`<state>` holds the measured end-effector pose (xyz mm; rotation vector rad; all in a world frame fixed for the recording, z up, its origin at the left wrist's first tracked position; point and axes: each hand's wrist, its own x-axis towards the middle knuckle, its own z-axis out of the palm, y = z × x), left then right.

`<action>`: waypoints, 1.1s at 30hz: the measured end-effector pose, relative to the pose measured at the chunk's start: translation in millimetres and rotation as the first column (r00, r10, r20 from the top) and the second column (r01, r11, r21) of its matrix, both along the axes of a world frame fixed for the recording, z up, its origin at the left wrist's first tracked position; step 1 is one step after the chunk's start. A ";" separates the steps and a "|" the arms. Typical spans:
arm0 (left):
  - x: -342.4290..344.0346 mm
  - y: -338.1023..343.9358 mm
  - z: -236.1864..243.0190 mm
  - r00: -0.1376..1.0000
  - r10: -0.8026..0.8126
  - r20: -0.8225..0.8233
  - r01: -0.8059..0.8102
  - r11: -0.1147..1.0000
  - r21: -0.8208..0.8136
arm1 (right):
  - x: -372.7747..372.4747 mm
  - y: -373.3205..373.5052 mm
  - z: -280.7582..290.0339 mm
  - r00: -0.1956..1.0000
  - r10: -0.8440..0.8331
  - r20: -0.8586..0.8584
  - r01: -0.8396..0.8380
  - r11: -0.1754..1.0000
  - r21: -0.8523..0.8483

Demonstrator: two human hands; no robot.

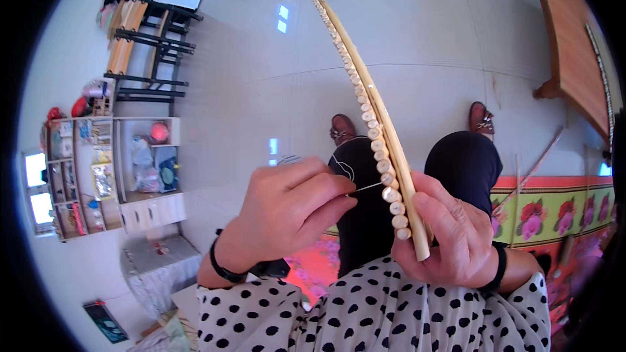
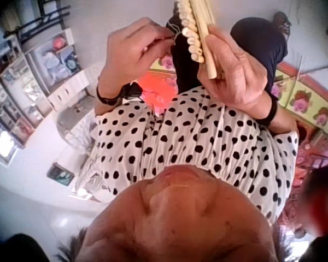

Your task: The person sits on a mat on the floor and weaves a bamboo mat by hand. They repeatedly pass a thin white string through the ends of parallel bamboo slats, pulling it tight to secure the structure. The person adjusts the mat's position and continues the repetitive threading process throughout the clip.

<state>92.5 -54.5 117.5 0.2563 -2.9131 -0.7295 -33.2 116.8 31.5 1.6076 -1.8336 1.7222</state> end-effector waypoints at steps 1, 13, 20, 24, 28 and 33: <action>-4.0 -3.5 -1.4 0.997 -0.074 -0.010 0.074 0.996 -0.045 | -0.7 0.8 1.2 1.000 -0.004 0.002 0.004 1.000 0.007; -20.1 -37.8 -12.9 0.870 -0.485 -0.087 0.459 0.862 -0.216 | 5.9 6.4 21.5 0.906 -0.382 -0.185 0.418 0.876 0.239; 13.8 -36.1 -33.3 0.954 -0.204 -0.220 0.203 0.979 -0.027 | 3.0 4.7 15.2 0.944 -0.309 -0.117 0.328 0.919 0.217; 8.3 -8.5 -41.0 0.929 -0.068 -0.364 0.123 0.984 0.129 | 1.5 6.1 9.6 0.939 -0.338 -0.060 0.343 0.918 0.201; -2.5 5.2 -55.6 0.898 0.014 -0.440 0.056 0.988 0.145 | 5.0 11.0 10.4 0.920 -0.391 -0.036 0.384 0.876 0.291; -13.1 8.0 -64.9 0.866 0.040 -0.498 0.023 0.993 0.119 | 6.4 11.1 8.5 0.913 -0.407 -0.026 0.397 0.871 0.289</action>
